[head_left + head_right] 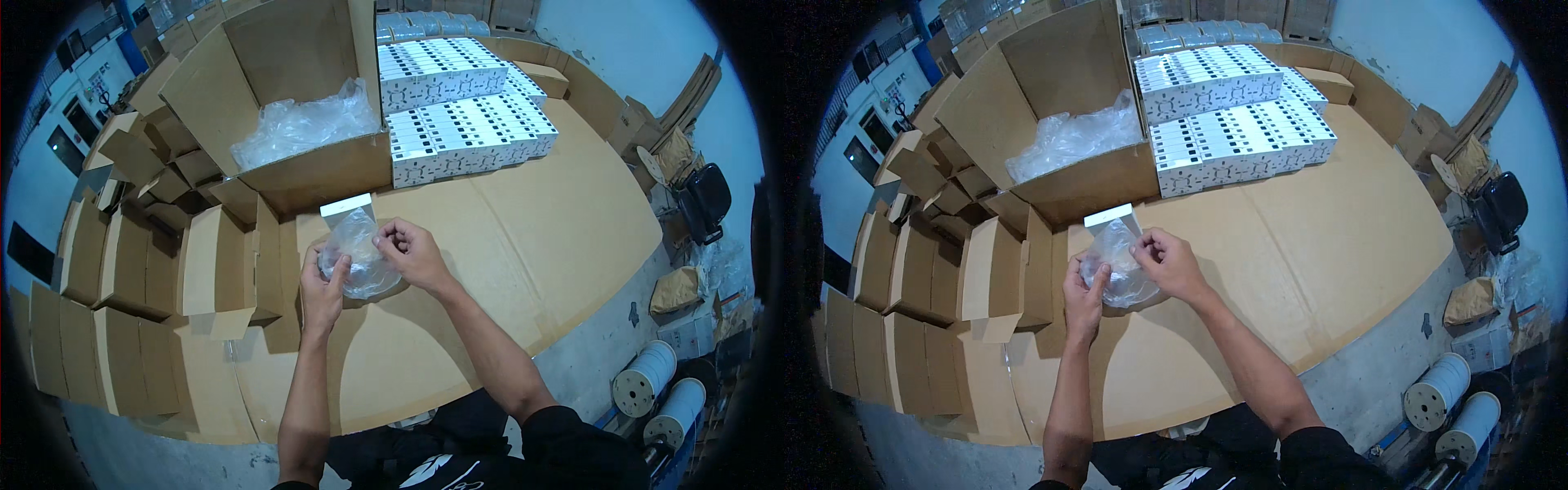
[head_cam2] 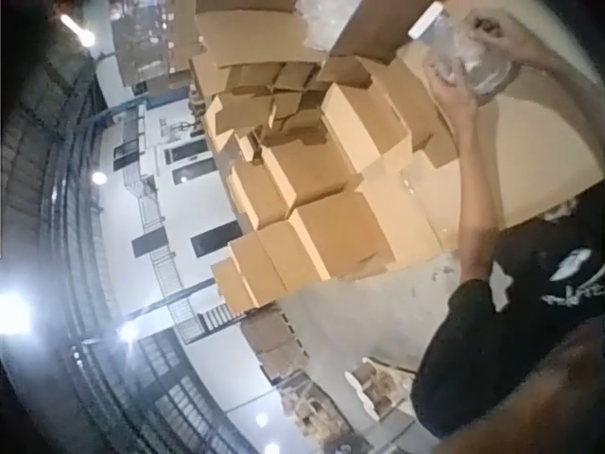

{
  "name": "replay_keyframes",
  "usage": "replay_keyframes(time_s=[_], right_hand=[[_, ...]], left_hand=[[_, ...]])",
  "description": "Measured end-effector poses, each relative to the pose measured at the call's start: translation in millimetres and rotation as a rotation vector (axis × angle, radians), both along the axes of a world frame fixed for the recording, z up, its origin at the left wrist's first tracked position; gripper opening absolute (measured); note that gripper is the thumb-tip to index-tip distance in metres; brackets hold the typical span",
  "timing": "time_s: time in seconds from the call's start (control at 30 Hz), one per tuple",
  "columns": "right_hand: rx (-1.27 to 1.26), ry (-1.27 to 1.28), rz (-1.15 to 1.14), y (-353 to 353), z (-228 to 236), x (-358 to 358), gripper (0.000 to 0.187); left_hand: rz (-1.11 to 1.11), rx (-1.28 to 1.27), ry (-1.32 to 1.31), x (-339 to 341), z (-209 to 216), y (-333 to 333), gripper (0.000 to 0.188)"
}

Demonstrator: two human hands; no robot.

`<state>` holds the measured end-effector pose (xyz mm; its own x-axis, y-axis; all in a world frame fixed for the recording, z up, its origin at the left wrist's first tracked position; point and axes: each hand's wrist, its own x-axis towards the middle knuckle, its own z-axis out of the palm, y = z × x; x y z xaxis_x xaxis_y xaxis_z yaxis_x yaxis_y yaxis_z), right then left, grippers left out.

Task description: Packing small white product boxes into plastic bags and placing them into larger cardboard shipping boxes.

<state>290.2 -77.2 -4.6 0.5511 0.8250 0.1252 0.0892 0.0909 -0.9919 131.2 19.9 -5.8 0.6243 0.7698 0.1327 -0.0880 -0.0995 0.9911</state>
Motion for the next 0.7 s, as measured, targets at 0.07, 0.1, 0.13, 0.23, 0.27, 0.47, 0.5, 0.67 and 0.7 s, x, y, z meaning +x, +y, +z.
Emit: replay_keyframes(time_s=[0.07, 0.1, 0.13, 0.23, 0.27, 0.47, 0.5, 0.67, 0.7], right_hand=[[-0.005, -0.127, -0.077, 3, -10, 0, 0.018], [-0.012, -0.119, -0.070, 4, -7, -5, 0.018], [-0.034, -0.165, -0.114, 6, -2, -8, 0.015], [-0.021, -0.259, -0.176, 12, 5, -18, 0.012], [0.021, -0.311, -0.203, 14, 6, -20, 0.011], [-0.018, -0.275, -0.209, 7, 12, -18, 0.012], [-0.018, -0.276, -0.210, 7, 12, -18, 0.012], [0.102, -0.175, -0.288, 10, 4, -15, 0.013], [0.103, -0.176, -0.288, 10, 4, -15, 0.013]], left_hand=[[0.088, 0.011, 0.024, 10, 6, -4, 0.020], [0.095, 0.005, 0.033, 8, 2, 0, 0.020], [0.111, -0.060, 0.023, 6, -4, 4, 0.021], [0.160, -0.091, -0.059, 3, -15, 12, 0.021], [0.186, -0.050, -0.135, 2, -17, 13, 0.021], [0.298, -0.109, -0.233, -2, -13, 16, 0.022], [0.296, -0.170, -0.280, -3, -12, 15, 0.022], [0.181, -0.388, -0.361, 6, -4, -15, 0.026], [0.181, -0.387, -0.363, 7, -7, -16, 0.026]])
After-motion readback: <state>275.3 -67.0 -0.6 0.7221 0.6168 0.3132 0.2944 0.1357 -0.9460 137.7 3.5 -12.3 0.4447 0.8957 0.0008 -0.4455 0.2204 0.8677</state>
